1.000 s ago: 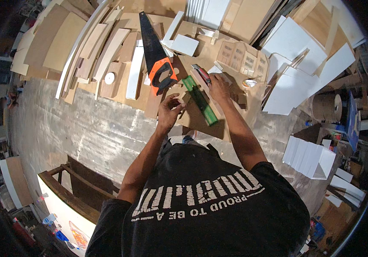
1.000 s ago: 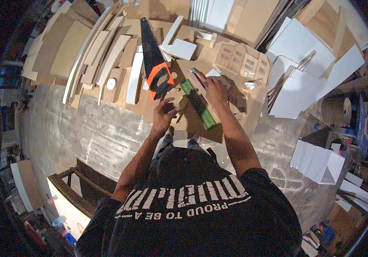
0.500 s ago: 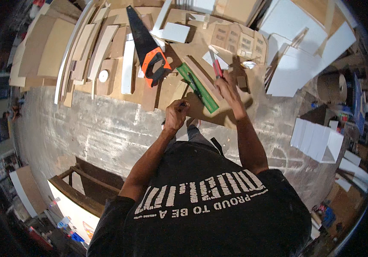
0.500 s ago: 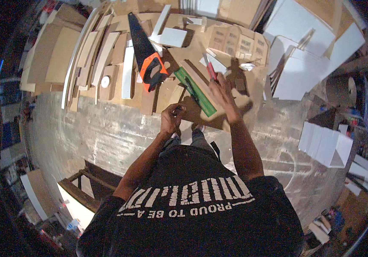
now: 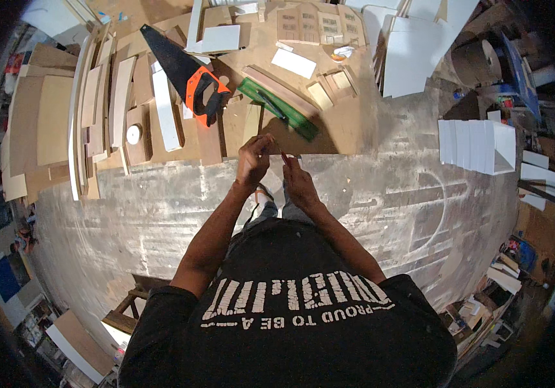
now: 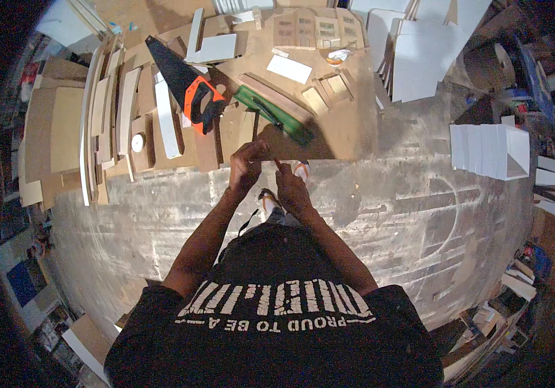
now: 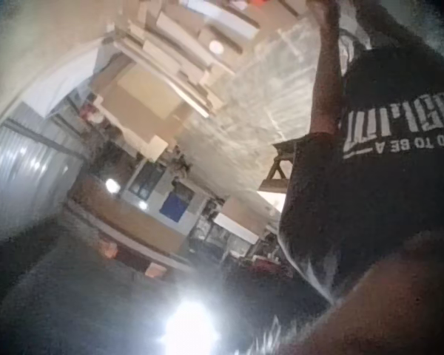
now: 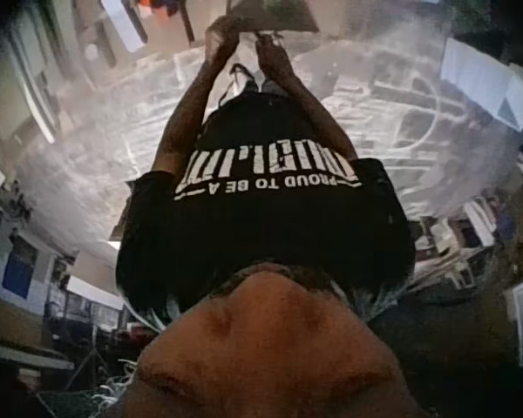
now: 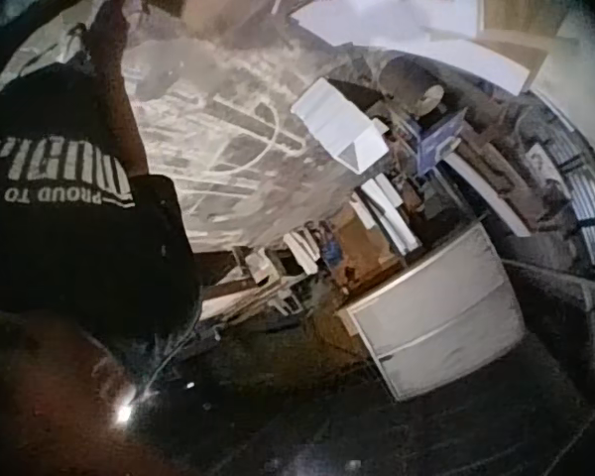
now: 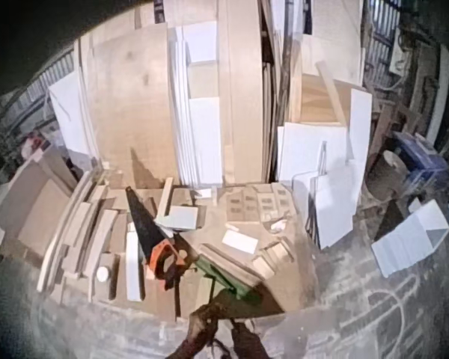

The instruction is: The person marks a piece of wood using a ruler and a utility knife, then saws the wood with a handsaw.

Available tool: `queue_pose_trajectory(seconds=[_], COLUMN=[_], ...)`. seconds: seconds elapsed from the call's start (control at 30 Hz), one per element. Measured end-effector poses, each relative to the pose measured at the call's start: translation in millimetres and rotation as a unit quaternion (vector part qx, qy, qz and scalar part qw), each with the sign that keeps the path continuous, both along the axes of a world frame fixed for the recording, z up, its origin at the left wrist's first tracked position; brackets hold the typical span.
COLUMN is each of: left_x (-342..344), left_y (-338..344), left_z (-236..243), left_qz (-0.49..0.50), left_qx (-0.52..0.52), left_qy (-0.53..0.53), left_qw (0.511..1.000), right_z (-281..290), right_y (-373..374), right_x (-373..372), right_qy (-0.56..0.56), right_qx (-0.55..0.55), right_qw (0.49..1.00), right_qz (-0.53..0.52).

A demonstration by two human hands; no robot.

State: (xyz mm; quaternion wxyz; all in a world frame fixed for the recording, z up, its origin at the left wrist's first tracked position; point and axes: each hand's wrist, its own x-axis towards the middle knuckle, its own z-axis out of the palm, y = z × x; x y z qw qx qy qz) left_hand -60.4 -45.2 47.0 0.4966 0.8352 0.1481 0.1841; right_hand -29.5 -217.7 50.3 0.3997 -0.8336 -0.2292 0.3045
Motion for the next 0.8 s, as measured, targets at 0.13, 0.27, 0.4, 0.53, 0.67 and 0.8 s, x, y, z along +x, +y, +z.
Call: queue_pose_trajectory(seconds=[0.13, 0.27, 0.4, 0.53, 0.67, 0.8], left_x=[2, 4, 6, 8, 12, 11], left_y=[4, 8, 9, 12, 20, 17], left_z=[-14, -23, -18, -21, -24, -25], left_qz=[-0.022, -0.046, -0.05, -0.05, -0.055, -0.077], left_qx=[0.073, 0.102, 0.09, 0.125, 0.112, 0.077], left_qy=[-0.04, -0.035, -0.052, -0.061, -0.046, -0.049], left_qw=[0.996, 0.993, 0.993, 0.989, 0.991, 0.993], right_z=[-7, -9, 9, 16, 18, 3], right_y=[7, 16, 23, 29, 39, 36], right_x=[-8, -8, -4, -2, 13, 15], right_qy=[-0.059, -0.114, -0.08, -0.11, -0.064, -0.056], right_qx=[0.018, -0.017, -0.049, -0.072, -0.149, -0.164], right_qw=[0.998, 0.993, 0.995, 0.991, 0.986, 0.985], right_qz=[-0.033, -0.006, -0.01, -0.013, 0.047, 0.016])
